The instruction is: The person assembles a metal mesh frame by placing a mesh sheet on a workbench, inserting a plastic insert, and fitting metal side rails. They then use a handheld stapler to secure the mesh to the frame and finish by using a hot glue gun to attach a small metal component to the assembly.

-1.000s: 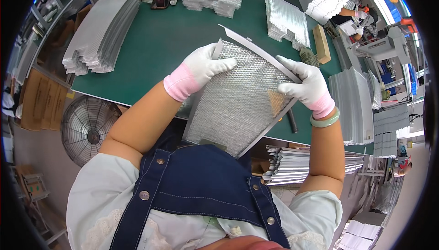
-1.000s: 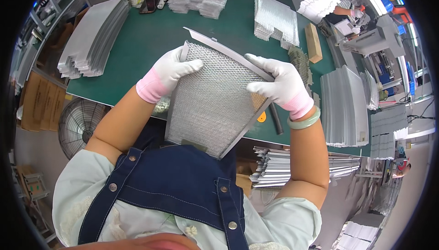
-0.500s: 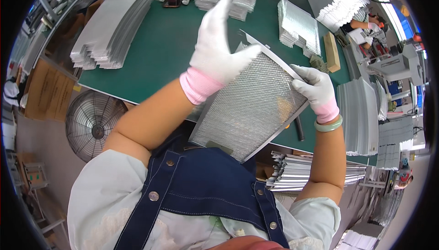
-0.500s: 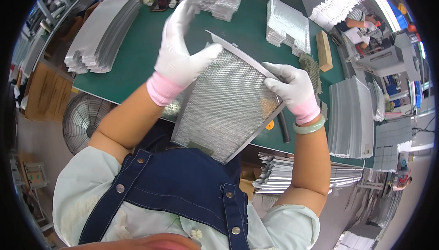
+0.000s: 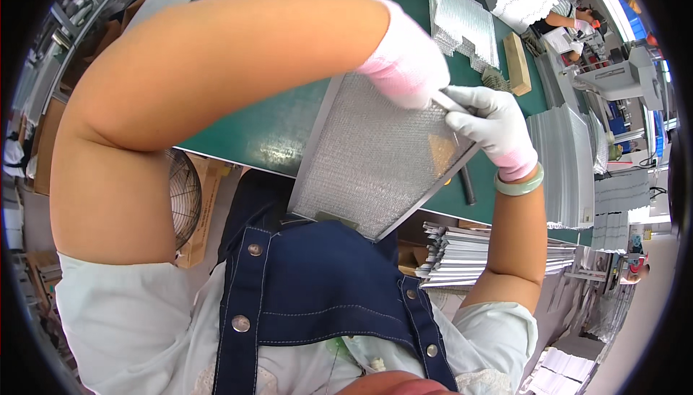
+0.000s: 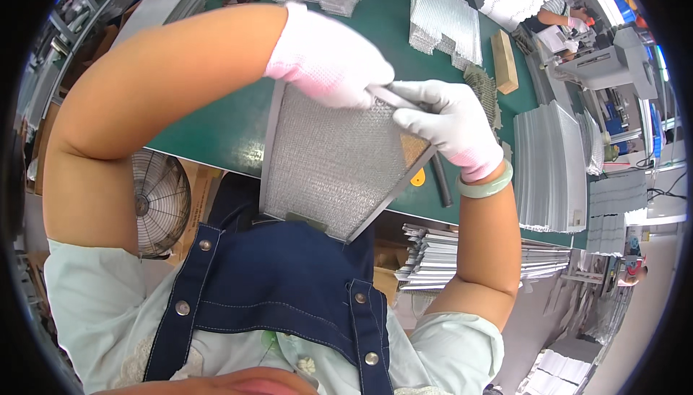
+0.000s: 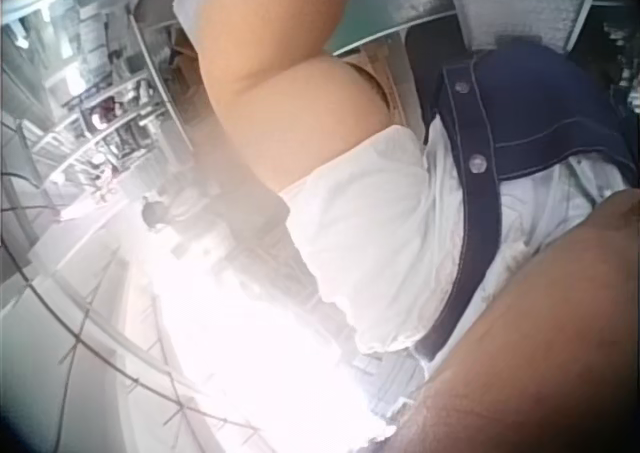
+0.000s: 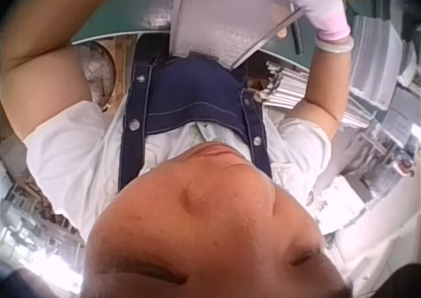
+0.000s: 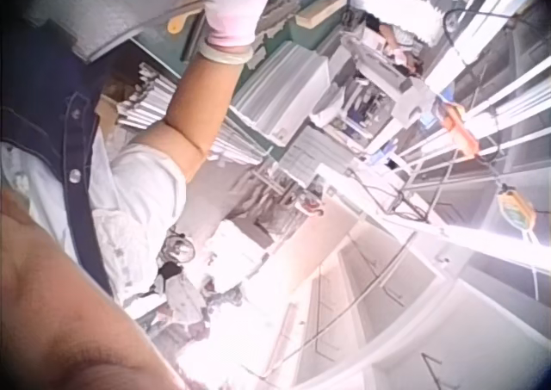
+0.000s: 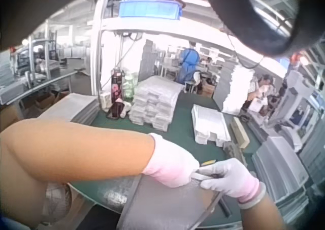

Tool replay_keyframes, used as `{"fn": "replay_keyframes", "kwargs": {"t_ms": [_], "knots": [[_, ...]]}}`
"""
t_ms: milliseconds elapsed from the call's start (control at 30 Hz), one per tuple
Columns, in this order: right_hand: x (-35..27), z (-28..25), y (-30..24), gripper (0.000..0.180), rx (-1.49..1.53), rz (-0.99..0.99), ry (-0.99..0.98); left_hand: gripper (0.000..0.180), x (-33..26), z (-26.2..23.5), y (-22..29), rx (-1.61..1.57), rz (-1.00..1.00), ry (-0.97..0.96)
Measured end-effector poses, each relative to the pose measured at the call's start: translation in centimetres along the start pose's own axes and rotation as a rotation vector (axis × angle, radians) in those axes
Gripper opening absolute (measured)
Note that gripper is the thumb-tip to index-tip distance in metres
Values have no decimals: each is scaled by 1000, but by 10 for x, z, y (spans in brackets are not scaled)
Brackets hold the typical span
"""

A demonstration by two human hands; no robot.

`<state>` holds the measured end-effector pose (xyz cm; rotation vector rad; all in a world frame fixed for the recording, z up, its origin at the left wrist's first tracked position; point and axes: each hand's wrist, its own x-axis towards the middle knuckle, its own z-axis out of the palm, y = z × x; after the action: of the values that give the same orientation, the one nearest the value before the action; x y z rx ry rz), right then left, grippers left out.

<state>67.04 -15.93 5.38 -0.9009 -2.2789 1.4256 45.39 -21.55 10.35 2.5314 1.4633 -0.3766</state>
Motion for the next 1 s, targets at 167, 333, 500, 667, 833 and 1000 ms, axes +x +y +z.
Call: {"fn": "replay_keyframes", "kwargs": {"t_ms": [167, 333, 500, 667, 833, 1000], "knots": [[-2, -1, 4, 41, -63, -66, 22, 34, -14, -6, -1, -6, -103, -14], [-11, 7, -1, 41, -276, -170, 70, 33, -20, 9, -11, -105, -22, 20], [-8, 50, -5, 22, -915, -469, 500, 32, -23, 16, -4, -62, -51, 282], [-8, 38, 28, 21, -717, -306, 581, 37, -33, 74, -17, 13, -243, 947], [-11, 42, 28, 20, -596, -253, 569, 37, -14, 105, -5, -49, -300, 1234], [-16, 43, 26, 18, -549, -290, 558, 45, -2, 122, 7, -443, -191, 1333]]}}
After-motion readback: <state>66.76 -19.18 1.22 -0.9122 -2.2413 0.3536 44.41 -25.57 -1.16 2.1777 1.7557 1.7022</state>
